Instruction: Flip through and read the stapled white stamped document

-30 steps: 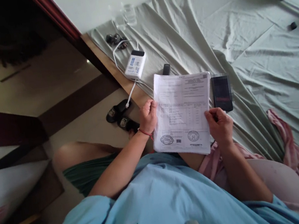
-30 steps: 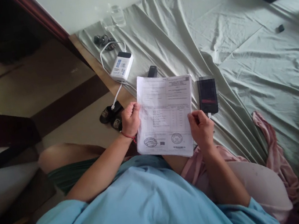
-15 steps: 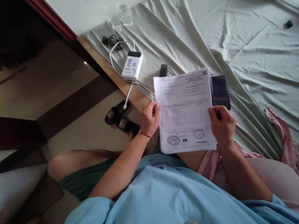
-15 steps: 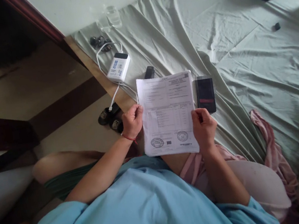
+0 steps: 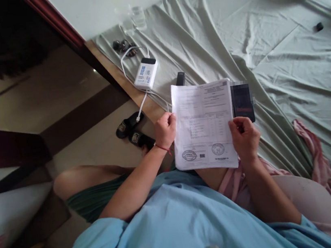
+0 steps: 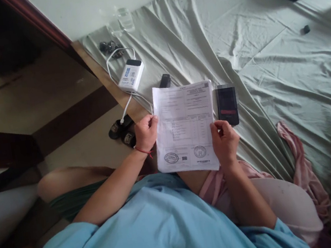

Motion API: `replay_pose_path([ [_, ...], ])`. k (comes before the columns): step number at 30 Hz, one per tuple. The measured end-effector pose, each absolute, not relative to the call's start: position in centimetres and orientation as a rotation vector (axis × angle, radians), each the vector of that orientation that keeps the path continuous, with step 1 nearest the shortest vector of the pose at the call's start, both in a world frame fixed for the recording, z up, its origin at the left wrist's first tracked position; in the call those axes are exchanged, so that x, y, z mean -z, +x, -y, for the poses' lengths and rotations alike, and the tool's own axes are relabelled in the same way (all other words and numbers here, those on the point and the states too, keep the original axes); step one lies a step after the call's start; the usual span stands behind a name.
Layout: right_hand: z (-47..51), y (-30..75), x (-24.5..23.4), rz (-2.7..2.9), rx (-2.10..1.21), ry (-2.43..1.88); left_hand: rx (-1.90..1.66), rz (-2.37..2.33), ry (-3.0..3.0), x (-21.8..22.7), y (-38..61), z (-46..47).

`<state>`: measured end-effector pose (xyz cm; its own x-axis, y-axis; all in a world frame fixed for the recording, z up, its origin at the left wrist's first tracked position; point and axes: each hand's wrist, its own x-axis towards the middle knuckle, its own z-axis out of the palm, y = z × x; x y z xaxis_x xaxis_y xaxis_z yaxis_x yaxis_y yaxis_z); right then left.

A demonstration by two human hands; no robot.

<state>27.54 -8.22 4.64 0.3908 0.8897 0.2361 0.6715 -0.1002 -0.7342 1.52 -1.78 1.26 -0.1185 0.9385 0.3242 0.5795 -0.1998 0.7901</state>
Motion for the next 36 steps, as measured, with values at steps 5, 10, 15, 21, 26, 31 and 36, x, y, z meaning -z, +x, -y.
replay_pose_path([
  [5,8.18,27.50,-4.62,1.355,-0.375,-1.864,-1.235,-1.679,1.805,-1.45,1.61,2.12],
  [10,8.08,27.63,-4.56,1.438,-0.271,-1.800,-1.225,-1.669,1.801,-1.54,1.52,2.30],
  [15,8.13,27.41,-4.63,1.506,-0.220,-1.778,-1.219,-1.682,1.811,-1.46,1.52,2.34],
  [21,8.36,27.29,-4.67,1.539,-0.103,-1.743,-1.238,-1.696,1.840,-1.23,1.61,2.33],
  [26,8.55,27.17,-4.83,1.541,-0.040,-1.758,-1.284,-1.651,1.873,-1.10,1.64,2.34],
  [31,8.42,27.33,-4.59,1.502,-0.119,-1.742,-1.250,-1.668,1.871,-1.06,1.61,2.40],
  [36,8.27,27.42,-4.48,1.239,-0.712,-1.539,-1.241,-1.665,1.867,-0.99,1.59,2.38],
])
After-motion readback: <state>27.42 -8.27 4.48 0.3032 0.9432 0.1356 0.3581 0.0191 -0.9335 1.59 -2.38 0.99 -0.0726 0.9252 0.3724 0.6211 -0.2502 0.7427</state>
